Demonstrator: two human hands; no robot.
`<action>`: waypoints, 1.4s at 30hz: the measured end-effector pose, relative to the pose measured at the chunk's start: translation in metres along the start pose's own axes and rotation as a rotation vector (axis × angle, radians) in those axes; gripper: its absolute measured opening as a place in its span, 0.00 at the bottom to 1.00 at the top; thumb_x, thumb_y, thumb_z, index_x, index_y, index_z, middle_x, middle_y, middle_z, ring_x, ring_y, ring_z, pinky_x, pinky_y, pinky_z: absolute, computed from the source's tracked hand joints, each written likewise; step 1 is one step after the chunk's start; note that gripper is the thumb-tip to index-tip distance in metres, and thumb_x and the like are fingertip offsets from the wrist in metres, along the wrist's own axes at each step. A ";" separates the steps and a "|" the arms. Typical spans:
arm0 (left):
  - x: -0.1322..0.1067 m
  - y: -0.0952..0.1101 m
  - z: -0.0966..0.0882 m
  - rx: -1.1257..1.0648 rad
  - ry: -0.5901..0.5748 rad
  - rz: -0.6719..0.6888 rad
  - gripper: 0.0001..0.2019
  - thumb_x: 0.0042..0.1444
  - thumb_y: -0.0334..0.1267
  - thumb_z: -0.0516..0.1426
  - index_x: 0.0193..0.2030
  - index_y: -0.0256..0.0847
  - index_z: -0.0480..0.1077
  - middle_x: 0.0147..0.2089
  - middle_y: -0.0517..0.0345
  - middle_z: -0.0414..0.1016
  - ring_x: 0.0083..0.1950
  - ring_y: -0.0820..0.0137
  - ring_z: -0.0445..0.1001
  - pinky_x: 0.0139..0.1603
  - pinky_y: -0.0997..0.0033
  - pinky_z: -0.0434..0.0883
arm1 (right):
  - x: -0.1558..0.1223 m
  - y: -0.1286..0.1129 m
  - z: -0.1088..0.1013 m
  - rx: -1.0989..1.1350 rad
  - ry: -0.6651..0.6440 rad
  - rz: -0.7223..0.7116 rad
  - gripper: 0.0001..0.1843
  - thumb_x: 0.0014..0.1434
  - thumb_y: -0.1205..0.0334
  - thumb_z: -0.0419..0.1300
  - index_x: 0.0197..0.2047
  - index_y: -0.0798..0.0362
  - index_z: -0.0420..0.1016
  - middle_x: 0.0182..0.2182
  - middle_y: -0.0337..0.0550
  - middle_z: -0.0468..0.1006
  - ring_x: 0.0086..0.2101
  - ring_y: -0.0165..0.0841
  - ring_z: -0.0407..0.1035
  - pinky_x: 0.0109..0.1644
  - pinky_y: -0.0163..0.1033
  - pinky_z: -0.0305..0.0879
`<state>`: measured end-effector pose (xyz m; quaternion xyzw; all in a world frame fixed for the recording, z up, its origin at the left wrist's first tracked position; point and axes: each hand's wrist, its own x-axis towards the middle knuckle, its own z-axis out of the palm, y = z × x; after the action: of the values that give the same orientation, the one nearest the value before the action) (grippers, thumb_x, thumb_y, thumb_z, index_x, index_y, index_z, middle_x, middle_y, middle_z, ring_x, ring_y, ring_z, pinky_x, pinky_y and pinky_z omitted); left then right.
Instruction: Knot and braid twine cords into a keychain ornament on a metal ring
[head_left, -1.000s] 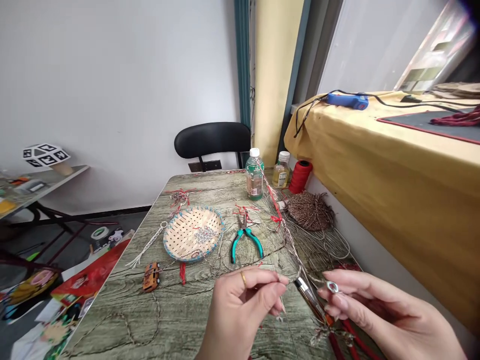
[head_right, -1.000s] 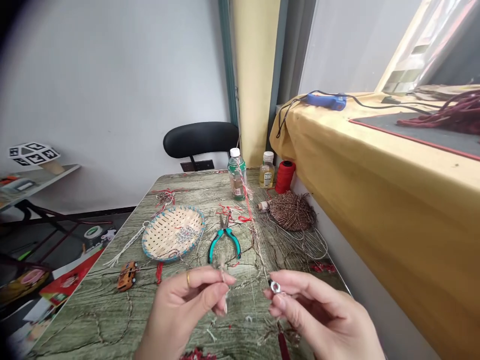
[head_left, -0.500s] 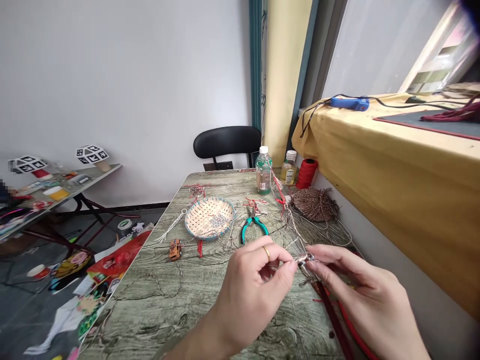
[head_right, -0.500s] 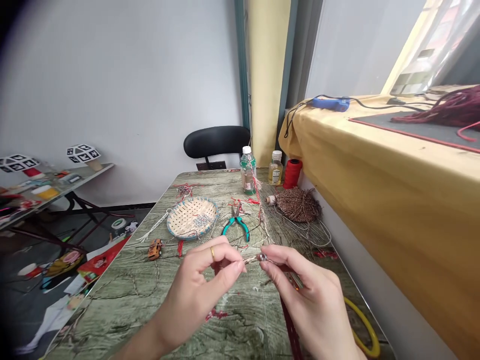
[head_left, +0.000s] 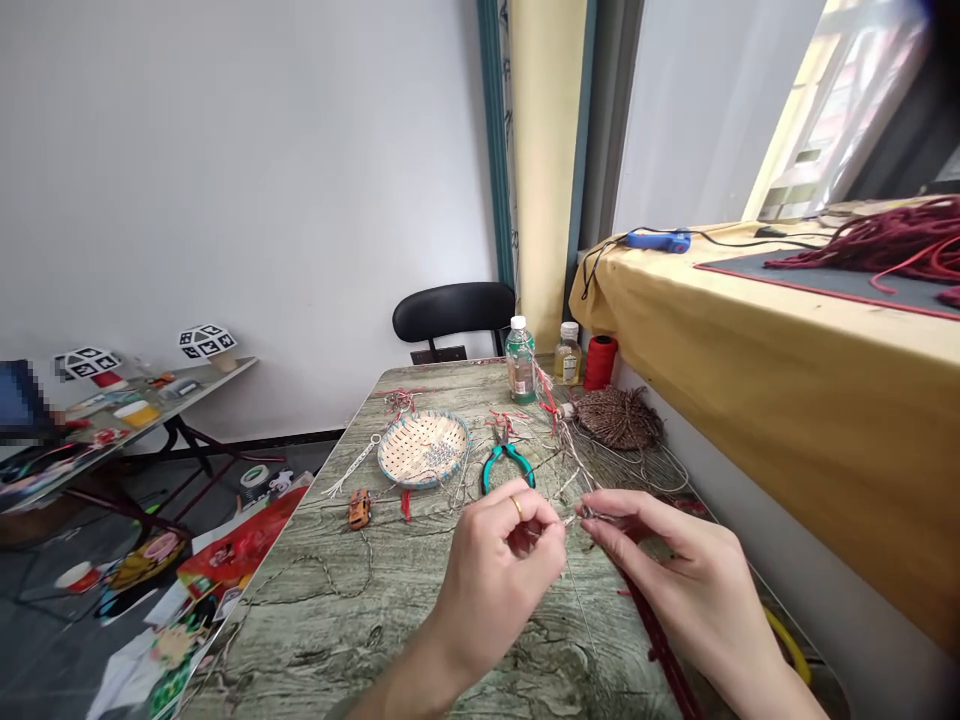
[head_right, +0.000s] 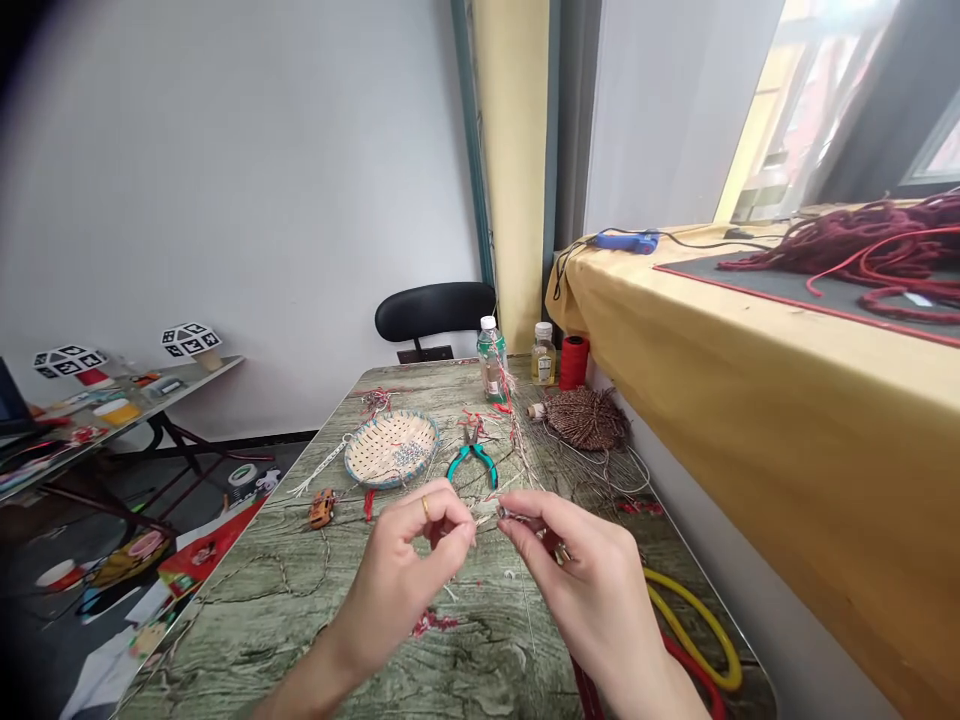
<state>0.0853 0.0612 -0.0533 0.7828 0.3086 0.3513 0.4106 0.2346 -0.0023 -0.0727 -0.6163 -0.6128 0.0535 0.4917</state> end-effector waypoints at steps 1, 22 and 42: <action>0.000 -0.001 0.000 -0.009 0.000 0.004 0.10 0.53 0.29 0.51 0.21 0.39 0.62 0.24 0.64 0.59 0.26 0.76 0.59 0.28 0.76 0.57 | 0.000 0.000 0.001 0.003 -0.008 0.005 0.06 0.53 0.64 0.60 0.37 0.49 0.74 0.32 0.35 0.80 0.29 0.30 0.74 0.34 0.30 0.69; 0.004 -0.006 -0.002 -0.179 -0.112 -0.002 0.08 0.52 0.29 0.51 0.23 0.37 0.64 0.26 0.63 0.61 0.28 0.76 0.59 0.29 0.75 0.58 | -0.002 -0.004 -0.002 0.125 -0.062 0.050 0.08 0.51 0.65 0.62 0.37 0.47 0.75 0.27 0.34 0.77 0.23 0.26 0.68 0.28 0.29 0.64; -0.001 -0.020 0.018 -0.477 -0.014 -0.375 0.11 0.52 0.43 0.55 0.31 0.36 0.66 0.19 0.67 0.64 0.17 0.81 0.61 0.21 0.79 0.59 | -0.004 0.006 0.000 0.299 -0.109 0.217 0.07 0.50 0.61 0.62 0.35 0.47 0.78 0.30 0.36 0.81 0.28 0.29 0.74 0.32 0.28 0.70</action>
<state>0.0948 0.0621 -0.0787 0.5961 0.3538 0.3266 0.6425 0.2383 -0.0046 -0.0791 -0.5952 -0.5536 0.2298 0.5352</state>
